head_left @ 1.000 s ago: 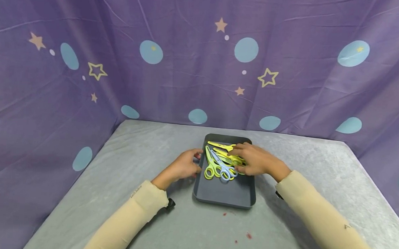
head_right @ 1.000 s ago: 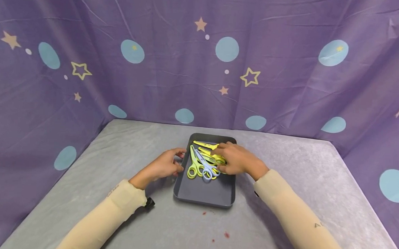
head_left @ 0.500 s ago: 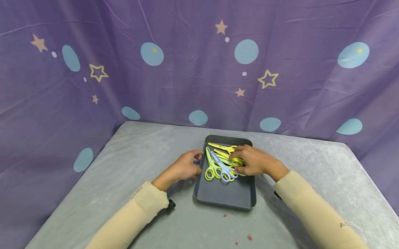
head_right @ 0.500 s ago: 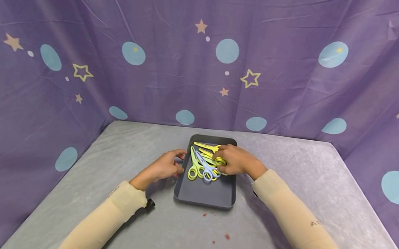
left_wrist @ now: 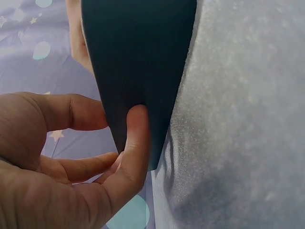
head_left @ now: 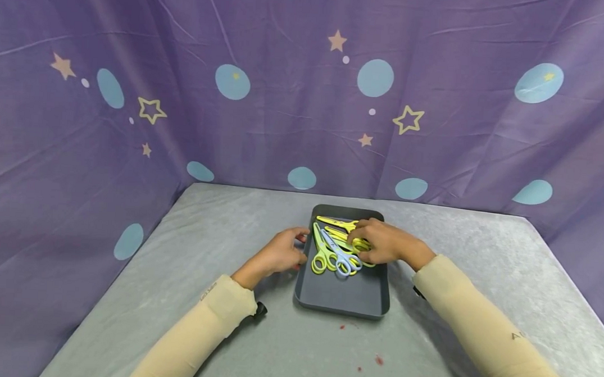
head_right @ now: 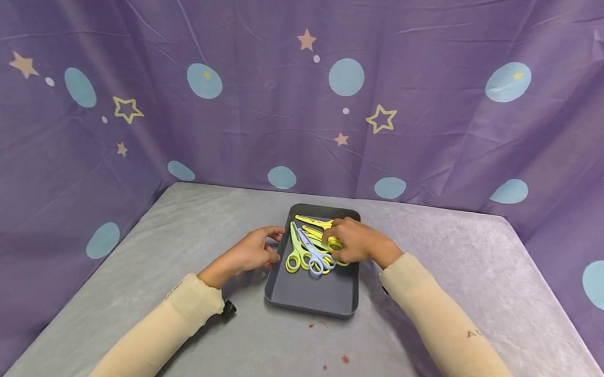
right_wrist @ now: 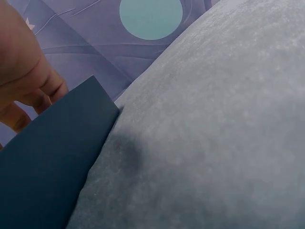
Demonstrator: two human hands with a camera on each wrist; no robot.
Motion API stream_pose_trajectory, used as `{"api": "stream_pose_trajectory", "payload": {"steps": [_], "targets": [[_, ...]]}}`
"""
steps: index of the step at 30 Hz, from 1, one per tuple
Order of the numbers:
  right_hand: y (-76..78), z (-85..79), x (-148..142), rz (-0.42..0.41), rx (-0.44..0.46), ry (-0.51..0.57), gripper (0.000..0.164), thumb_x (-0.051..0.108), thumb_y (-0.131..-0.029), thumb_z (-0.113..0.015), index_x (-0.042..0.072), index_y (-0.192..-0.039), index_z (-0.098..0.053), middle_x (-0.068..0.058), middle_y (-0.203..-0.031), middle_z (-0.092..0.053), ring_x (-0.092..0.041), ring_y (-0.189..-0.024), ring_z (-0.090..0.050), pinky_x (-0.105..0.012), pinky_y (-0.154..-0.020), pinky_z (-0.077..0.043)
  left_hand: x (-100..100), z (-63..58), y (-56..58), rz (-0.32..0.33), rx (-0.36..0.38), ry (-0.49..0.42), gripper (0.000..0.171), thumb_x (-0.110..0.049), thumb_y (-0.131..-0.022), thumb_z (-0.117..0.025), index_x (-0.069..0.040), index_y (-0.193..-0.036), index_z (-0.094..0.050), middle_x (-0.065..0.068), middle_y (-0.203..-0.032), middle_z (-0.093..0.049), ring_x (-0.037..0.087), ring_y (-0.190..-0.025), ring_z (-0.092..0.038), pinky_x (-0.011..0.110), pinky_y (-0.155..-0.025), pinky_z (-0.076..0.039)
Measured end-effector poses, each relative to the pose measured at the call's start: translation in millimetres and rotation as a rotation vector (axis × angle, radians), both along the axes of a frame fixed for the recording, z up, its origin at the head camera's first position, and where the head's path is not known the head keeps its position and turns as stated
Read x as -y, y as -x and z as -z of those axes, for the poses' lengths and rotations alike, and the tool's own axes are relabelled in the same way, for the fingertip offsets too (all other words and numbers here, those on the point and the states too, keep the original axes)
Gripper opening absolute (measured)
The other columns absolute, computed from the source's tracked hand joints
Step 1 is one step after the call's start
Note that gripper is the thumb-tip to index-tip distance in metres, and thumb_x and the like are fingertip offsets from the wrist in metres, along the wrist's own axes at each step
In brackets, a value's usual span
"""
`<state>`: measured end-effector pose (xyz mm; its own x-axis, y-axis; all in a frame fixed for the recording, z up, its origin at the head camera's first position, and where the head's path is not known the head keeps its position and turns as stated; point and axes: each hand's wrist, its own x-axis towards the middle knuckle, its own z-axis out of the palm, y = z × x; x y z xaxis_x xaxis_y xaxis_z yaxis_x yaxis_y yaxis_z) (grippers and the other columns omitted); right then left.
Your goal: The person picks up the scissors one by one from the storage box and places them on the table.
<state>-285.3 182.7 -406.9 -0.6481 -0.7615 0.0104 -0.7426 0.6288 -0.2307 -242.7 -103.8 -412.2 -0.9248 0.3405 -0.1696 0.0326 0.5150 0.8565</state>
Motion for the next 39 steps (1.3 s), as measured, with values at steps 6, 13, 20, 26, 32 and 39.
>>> {"api": "stream_pose_trajectory", "payload": {"steps": [6,13,20,26,32,39], "targets": [[-0.6,-2.9,2.1,0.037,0.024,-0.029,0.033,0.02,-0.084,-0.073,0.021,-0.117,-0.074,-0.011,-0.126,-0.063,-0.027,-0.102,-0.054,-0.044,-0.085,-0.045,0.5,0.6,-0.3,0.01,0.005,-0.003,0.074,0.009,-0.086,-0.063,-0.002,-0.155,-0.041,0.019,-0.142,-0.05,0.024,-0.074,-0.067,0.039,-0.065,-0.062],[-0.5,-3.7,6.4,0.039,0.024,-0.07,0.031,0.027,-0.083,-0.079,0.022,-0.113,-0.071,-0.004,-0.111,-0.059,-0.024,-0.089,-0.045,-0.037,-0.074,-0.039,1.0,0.8,0.1,0.007,0.014,-0.007,0.074,0.009,-0.086,-0.064,-0.003,-0.155,-0.041,0.018,-0.142,-0.05,0.022,-0.077,-0.068,0.039,-0.065,-0.062],[-5.9,-6.5,8.3,0.042,0.003,-0.091,0.029,0.026,-0.081,-0.08,0.022,-0.108,-0.069,-0.003,-0.106,-0.057,-0.024,-0.085,-0.044,-0.035,-0.07,-0.039,1.5,2.1,0.7,0.005,0.0,-0.002,0.074,0.01,-0.085,-0.064,-0.003,-0.155,-0.043,0.017,-0.141,-0.052,0.023,-0.074,-0.068,0.039,-0.063,-0.061],[-10.5,-7.3,6.9,0.025,-0.021,-0.081,0.031,0.024,-0.081,-0.08,0.02,-0.11,-0.07,-0.004,-0.107,-0.057,-0.023,-0.084,-0.042,-0.034,-0.071,-0.037,1.5,2.6,0.7,0.014,-0.009,-0.008,0.075,0.011,-0.084,-0.063,-0.002,-0.154,-0.043,0.018,-0.14,-0.052,0.021,-0.074,-0.067,0.038,-0.063,-0.061],[-10.3,-5.8,5.5,0.008,-0.104,-0.054,0.034,0.021,-0.078,-0.079,0.02,-0.111,-0.07,-0.003,-0.11,-0.059,-0.023,-0.082,-0.04,-0.035,-0.071,-0.035,1.1,2.4,0.7,0.015,-0.001,-0.007,0.074,0.01,-0.086,-0.063,-0.003,-0.155,-0.041,0.017,-0.141,-0.051,0.019,-0.076,-0.067,0.038,-0.065,-0.062],[-11.0,-5.5,4.7,-0.008,-0.198,-0.028,0.035,0.022,-0.075,-0.08,0.02,-0.109,-0.072,-0.003,-0.109,-0.06,-0.023,-0.086,-0.042,-0.041,-0.076,-0.037,1.4,2.8,0.8,0.02,-0.021,-0.008,0.075,0.01,-0.083,-0.064,0.0,-0.154,-0.042,0.019,-0.14,-0.052,0.02,-0.075,-0.068,0.038,-0.064,-0.062]]}}
